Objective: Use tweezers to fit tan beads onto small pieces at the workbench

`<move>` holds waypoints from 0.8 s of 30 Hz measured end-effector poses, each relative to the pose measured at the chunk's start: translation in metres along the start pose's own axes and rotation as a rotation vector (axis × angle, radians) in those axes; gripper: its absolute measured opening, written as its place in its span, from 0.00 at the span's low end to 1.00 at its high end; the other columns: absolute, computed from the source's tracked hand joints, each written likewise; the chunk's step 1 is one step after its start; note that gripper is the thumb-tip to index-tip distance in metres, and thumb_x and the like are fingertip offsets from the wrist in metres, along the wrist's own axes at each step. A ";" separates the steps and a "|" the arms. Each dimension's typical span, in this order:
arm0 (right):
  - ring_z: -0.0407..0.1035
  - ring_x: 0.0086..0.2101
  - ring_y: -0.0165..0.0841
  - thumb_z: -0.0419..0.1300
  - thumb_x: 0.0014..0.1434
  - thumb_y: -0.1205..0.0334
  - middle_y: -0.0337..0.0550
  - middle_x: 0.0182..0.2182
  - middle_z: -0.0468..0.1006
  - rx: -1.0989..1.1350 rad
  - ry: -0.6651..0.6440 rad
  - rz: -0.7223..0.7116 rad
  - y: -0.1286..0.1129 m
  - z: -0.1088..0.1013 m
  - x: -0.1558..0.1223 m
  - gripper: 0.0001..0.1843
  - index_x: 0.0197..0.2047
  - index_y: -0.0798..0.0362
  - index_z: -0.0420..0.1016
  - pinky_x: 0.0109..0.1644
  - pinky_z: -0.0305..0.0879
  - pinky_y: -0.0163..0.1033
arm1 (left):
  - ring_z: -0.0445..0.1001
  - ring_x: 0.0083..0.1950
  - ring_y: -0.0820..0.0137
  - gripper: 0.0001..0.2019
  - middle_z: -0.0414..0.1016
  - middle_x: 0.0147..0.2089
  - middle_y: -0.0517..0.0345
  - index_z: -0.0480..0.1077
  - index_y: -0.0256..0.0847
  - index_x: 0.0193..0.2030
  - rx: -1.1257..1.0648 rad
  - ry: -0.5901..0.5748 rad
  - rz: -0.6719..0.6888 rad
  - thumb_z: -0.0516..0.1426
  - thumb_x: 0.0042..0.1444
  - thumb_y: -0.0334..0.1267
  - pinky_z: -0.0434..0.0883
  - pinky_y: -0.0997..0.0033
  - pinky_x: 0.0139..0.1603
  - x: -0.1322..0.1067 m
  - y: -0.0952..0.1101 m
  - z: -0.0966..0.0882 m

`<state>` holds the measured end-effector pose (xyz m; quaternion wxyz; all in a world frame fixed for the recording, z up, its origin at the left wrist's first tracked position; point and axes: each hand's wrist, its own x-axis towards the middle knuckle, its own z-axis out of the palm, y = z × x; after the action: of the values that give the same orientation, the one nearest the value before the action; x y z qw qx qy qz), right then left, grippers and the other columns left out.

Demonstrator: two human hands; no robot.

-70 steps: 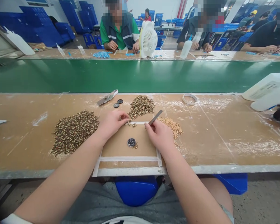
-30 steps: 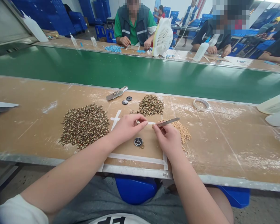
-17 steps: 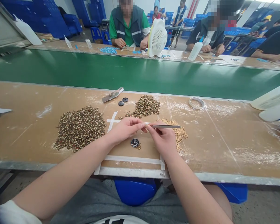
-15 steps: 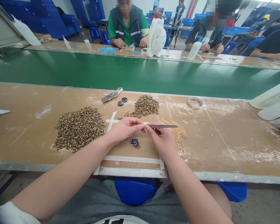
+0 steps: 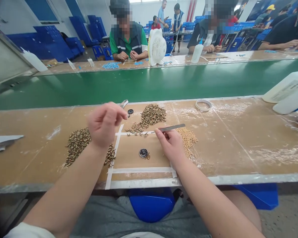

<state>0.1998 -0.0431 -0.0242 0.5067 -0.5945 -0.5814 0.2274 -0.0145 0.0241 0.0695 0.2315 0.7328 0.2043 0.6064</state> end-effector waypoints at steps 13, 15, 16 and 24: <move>0.68 0.30 0.32 0.60 0.69 0.51 0.45 0.41 0.78 0.140 0.035 -0.106 -0.012 -0.003 -0.004 0.14 0.49 0.50 0.81 0.35 0.64 0.39 | 0.76 0.35 0.72 0.10 0.76 0.38 0.58 0.78 0.47 0.41 0.795 -0.994 -0.301 0.55 0.68 0.40 0.66 0.76 0.33 -0.054 0.071 -0.088; 0.70 0.32 0.33 0.60 0.69 0.50 0.46 0.42 0.79 0.174 0.017 -0.094 -0.011 -0.001 -0.004 0.15 0.49 0.49 0.81 0.35 0.66 0.39 | 0.76 0.37 0.71 0.12 0.76 0.39 0.57 0.78 0.48 0.43 0.841 -1.006 -0.380 0.52 0.68 0.38 0.67 0.77 0.34 -0.079 0.071 -0.091; 0.70 0.32 0.33 0.61 0.68 0.50 0.46 0.42 0.79 0.178 0.011 -0.093 -0.011 0.000 -0.004 0.15 0.49 0.49 0.81 0.35 0.66 0.39 | 0.77 0.38 0.70 0.12 0.76 0.39 0.56 0.78 0.48 0.44 0.859 -1.010 -0.405 0.52 0.68 0.37 0.68 0.77 0.35 -0.088 0.071 -0.092; 0.72 0.31 0.34 0.60 0.69 0.51 0.44 0.36 0.81 0.127 -0.043 -0.153 -0.012 0.003 -0.008 0.13 0.45 0.50 0.82 0.34 0.66 0.39 | 0.82 0.43 0.65 0.19 0.82 0.43 0.56 0.80 0.52 0.45 0.944 -0.955 -0.465 0.53 0.56 0.27 0.77 0.74 0.43 -0.121 0.057 -0.098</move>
<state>0.1899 -0.0511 -0.0179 0.5467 -0.5101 -0.6202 0.2373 -0.1321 -0.0837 0.0226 0.0770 0.8778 0.4728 0.0007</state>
